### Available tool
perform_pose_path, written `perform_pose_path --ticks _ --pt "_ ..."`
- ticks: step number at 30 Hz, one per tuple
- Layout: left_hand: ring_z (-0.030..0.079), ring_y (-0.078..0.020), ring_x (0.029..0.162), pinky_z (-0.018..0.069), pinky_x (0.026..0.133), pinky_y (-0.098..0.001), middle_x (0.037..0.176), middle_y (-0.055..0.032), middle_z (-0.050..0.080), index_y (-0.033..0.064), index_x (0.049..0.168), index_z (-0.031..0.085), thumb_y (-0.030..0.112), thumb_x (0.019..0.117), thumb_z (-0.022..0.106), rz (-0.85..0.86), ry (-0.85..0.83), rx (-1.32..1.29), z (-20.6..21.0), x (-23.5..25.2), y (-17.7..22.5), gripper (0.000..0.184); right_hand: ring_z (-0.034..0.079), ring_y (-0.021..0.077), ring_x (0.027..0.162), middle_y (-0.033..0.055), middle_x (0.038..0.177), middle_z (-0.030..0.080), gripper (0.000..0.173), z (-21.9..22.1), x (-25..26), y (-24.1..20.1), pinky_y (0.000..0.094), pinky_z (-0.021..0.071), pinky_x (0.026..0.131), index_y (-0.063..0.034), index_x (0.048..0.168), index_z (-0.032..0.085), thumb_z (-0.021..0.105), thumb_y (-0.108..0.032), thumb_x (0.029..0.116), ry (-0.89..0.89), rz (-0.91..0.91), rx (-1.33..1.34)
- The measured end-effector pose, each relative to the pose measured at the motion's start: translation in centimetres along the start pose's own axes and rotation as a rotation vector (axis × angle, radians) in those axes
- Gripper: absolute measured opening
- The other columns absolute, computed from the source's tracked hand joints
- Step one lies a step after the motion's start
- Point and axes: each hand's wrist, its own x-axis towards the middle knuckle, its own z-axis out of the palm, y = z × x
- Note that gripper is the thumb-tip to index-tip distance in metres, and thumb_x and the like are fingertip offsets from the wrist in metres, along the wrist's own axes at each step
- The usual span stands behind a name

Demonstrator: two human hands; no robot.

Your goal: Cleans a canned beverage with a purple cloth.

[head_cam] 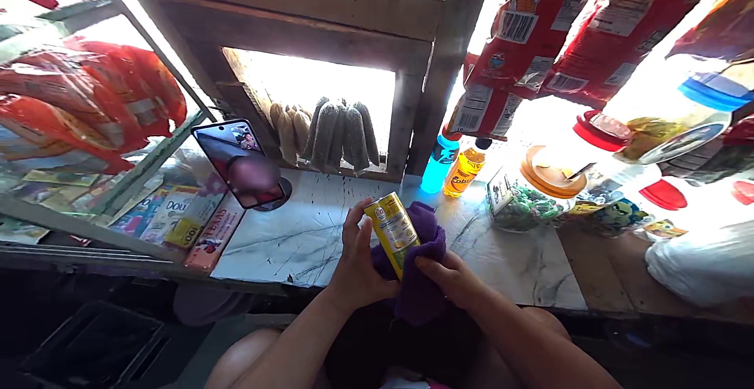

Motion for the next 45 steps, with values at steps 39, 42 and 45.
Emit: perform_pose_path --ticks 39,42,45 --pt "0.034 -0.0252 0.148 0.0407 0.116 -0.0453 0.168 -0.0039 0.016 0.0506 0.156 0.009 0.058 0.0618 0.089 -0.087 -0.032 -0.266 1.2 -0.1 0.3 0.123 0.071 0.0044 0.095 -0.0064 0.103 0.073 0.045 -1.2 0.6 -0.1 0.0283 0.0595 0.089 -0.006 0.125 0.052 0.075 -0.012 0.087 0.064 0.165 0.066" --pt "0.033 -0.0231 0.149 0.0416 0.115 -0.0427 0.167 -0.0036 0.016 0.0501 0.155 0.013 0.057 0.0637 0.088 -0.072 -0.058 -0.23 1.3 -0.2 0.3 0.118 0.069 0.0077 0.104 0.0018 0.114 0.07 0.07 -1.5 0.8 0.8 0.03 0.0586 0.095 0.0022 0.138 0.039 0.08 -0.008 0.0822 -0.004 0.125 -0.012" --pt "0.034 -0.0245 0.148 0.0447 0.113 -0.043 0.166 -0.006 0.017 0.05 0.156 0.012 0.052 0.0657 0.088 -0.057 -0.114 -0.247 1.8 -0.5 0.5 0.118 0.07 0.0084 0.102 0.0039 0.112 0.07 0.07 -1.3 1.0 0.9 0.0301 0.0592 0.093 0.0027 0.137 0.041 0.081 -0.009 0.0802 0.085 0.143 -0.036"
